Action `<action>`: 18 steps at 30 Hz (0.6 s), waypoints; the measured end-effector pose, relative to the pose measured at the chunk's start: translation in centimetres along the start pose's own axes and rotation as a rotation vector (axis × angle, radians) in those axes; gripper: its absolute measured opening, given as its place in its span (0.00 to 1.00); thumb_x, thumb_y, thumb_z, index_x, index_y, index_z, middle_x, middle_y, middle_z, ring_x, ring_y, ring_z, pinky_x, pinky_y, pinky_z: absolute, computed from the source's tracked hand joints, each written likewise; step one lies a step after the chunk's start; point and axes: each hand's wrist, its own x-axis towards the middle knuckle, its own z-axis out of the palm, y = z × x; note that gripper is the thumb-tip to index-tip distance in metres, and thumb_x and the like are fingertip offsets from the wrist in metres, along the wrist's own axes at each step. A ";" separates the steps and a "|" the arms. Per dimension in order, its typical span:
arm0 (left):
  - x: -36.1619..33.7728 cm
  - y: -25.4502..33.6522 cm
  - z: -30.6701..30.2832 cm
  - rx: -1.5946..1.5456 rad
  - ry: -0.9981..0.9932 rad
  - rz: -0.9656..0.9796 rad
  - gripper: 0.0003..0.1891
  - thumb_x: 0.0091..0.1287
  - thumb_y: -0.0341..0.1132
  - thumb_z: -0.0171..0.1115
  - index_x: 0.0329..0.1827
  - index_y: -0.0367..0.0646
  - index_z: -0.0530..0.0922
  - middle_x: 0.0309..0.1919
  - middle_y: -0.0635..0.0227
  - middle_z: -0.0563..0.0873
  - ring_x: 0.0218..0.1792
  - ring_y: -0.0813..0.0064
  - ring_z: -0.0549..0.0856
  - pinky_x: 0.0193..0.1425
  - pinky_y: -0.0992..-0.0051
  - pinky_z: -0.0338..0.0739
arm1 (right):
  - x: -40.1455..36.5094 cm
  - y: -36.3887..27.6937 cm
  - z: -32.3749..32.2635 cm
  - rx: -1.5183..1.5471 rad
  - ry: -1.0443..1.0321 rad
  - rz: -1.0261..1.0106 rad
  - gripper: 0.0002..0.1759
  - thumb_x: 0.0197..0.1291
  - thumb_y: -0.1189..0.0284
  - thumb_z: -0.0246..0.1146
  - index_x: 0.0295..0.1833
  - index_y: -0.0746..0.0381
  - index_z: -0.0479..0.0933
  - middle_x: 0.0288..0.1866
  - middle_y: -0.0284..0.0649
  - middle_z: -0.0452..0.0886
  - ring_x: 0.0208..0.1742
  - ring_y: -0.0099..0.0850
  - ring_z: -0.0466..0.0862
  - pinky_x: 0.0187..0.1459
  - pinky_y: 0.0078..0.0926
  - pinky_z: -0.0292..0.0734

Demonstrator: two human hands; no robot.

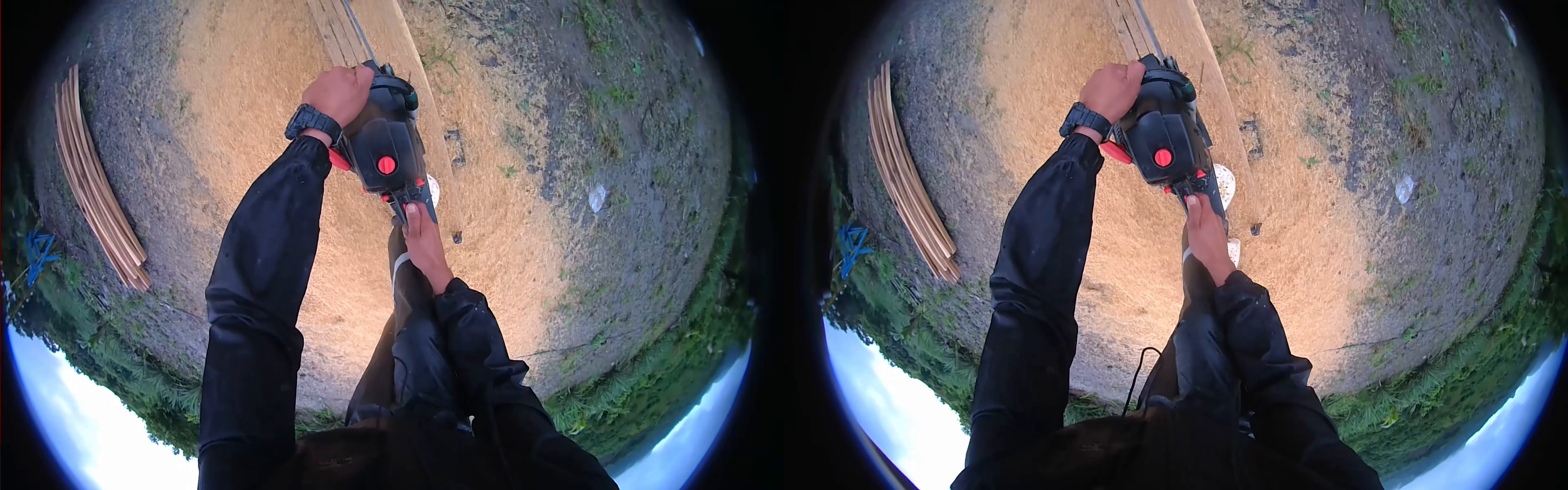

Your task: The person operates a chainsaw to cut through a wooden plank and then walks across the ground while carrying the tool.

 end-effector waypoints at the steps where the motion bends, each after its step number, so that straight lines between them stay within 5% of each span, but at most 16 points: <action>1: 0.0 0.2 -0.3 -0.013 -0.005 -0.012 0.31 0.72 0.54 0.44 0.38 0.32 0.86 0.38 0.36 0.86 0.44 0.33 0.85 0.53 0.47 0.80 | -0.1 -0.2 -0.1 0.000 0.000 0.000 0.30 0.82 0.47 0.40 0.67 0.59 0.72 0.45 0.66 0.85 0.51 0.69 0.82 0.53 0.60 0.74; 18: 2.7 0.0 -2.0 -0.002 -0.031 -0.009 0.32 0.73 0.55 0.43 0.39 0.33 0.86 0.39 0.37 0.87 0.44 0.33 0.86 0.54 0.46 0.80 | 1.9 -2.2 0.7 0.027 0.002 0.013 0.29 0.83 0.48 0.39 0.67 0.59 0.72 0.43 0.66 0.85 0.49 0.69 0.83 0.50 0.60 0.74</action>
